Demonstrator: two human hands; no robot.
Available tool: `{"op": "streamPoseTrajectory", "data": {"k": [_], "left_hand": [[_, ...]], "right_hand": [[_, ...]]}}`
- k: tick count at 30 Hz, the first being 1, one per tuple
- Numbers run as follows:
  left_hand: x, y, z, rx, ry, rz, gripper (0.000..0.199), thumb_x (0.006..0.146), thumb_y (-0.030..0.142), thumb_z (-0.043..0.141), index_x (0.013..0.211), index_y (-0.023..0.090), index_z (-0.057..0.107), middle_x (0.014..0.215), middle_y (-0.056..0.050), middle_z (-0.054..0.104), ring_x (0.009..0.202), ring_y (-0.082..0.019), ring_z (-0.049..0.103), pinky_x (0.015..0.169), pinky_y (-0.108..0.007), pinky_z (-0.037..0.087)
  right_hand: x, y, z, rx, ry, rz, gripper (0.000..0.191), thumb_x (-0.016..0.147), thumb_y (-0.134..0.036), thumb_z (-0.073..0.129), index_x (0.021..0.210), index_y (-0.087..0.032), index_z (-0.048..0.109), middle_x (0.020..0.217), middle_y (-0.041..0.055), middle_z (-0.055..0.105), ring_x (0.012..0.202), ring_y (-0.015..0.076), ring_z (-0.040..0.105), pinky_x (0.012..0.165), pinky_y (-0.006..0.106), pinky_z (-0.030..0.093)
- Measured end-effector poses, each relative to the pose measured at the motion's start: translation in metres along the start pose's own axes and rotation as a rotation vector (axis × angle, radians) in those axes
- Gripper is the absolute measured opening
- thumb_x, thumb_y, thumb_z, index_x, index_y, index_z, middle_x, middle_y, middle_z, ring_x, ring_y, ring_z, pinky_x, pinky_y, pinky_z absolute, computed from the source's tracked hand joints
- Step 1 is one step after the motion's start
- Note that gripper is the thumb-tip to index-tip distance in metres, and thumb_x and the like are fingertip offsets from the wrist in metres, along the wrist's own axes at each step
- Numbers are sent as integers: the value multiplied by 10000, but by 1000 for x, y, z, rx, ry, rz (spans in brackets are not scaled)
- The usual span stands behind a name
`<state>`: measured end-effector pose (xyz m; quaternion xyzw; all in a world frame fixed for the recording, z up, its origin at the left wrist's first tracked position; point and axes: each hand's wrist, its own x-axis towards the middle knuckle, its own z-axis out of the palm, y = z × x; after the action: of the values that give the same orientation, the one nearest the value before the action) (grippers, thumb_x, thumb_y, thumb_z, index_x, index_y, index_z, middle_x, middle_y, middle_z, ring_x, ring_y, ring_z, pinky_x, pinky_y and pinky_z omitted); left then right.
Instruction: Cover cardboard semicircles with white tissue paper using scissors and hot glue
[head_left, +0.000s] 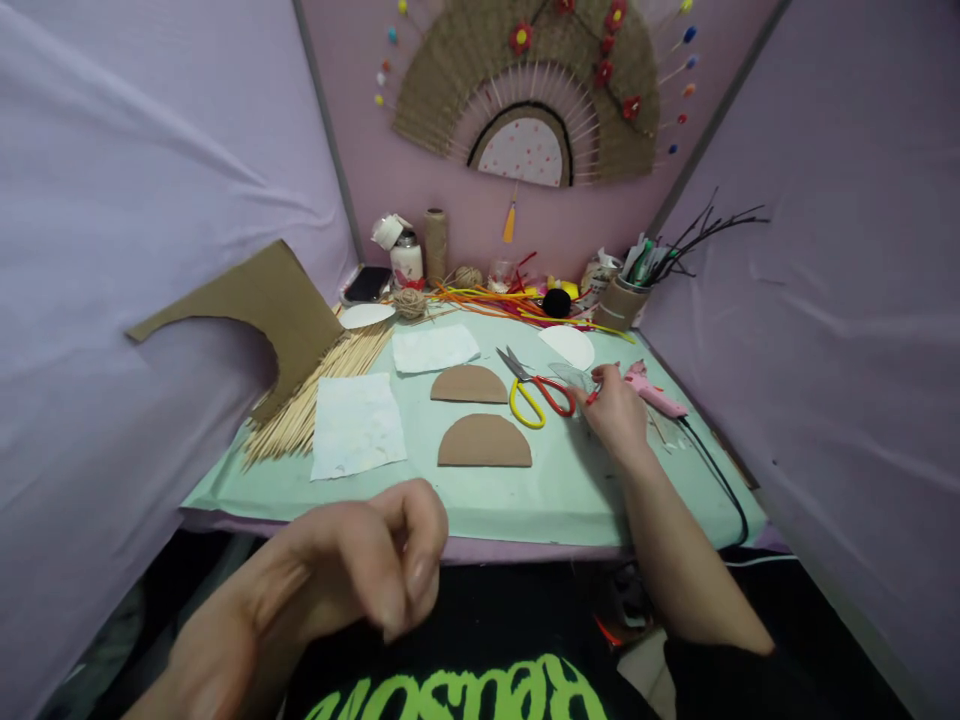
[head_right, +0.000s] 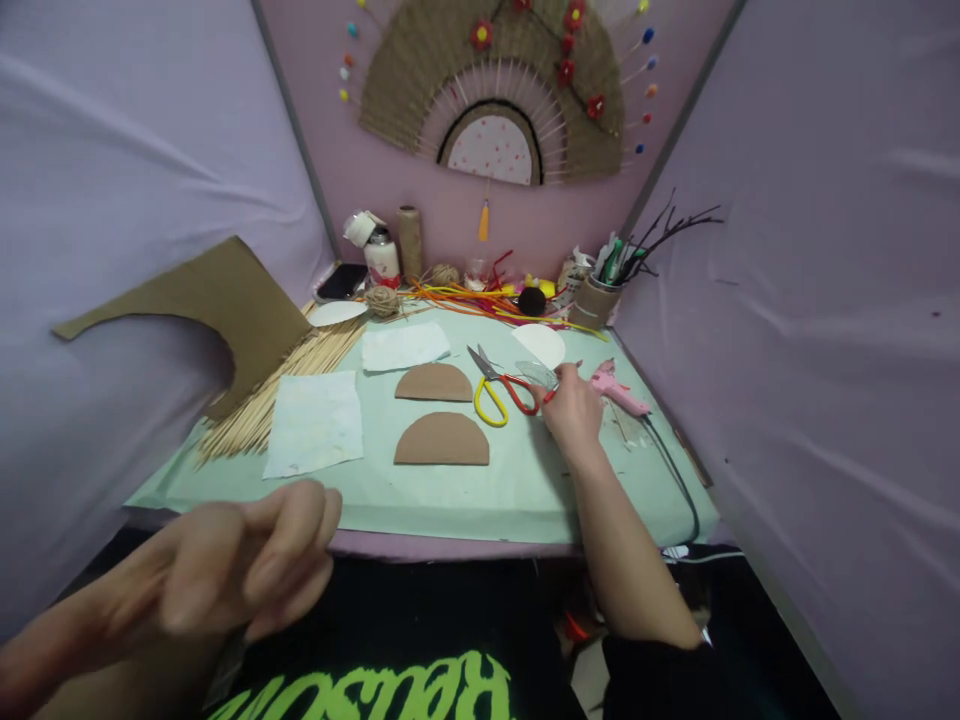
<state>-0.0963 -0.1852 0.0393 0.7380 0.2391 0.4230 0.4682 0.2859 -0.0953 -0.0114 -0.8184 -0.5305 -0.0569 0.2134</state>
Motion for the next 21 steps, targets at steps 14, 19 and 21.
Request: {"op": "streamPoseTrajectory", "data": {"k": [14,19,21], "left_hand": [[34,-55,-63,387,283,-494,434,796,518,631,1094,204,666,1103,-91,665,1044,-269,603,892,-418,510],[33,-79,-82,828,414,-460,488,763,525,557,1088,176,665,1141,-125,610,1067,-298,591,944,-462,500],[30,-87,-86,867,443,-459,512,752,517,547,1110,168,658,1158,-135,585,1125,-311,566,970,-466,493]], "right_hand": [[55,-8,31,-191,-232,-275,387,981,-291,372,1314,-150,508,1121,210,672,1046,319,615,763,371,450],[82,-5,31,-203,-325,-472,422,901,-102,417,1285,-184,575,1276,157,627,1224,288,497,909,358,437],[88,-6,35,-211,-350,-512,443,888,-82,412,1277,-191,595,1293,147,622,1227,293,491,932,376,438]]}}
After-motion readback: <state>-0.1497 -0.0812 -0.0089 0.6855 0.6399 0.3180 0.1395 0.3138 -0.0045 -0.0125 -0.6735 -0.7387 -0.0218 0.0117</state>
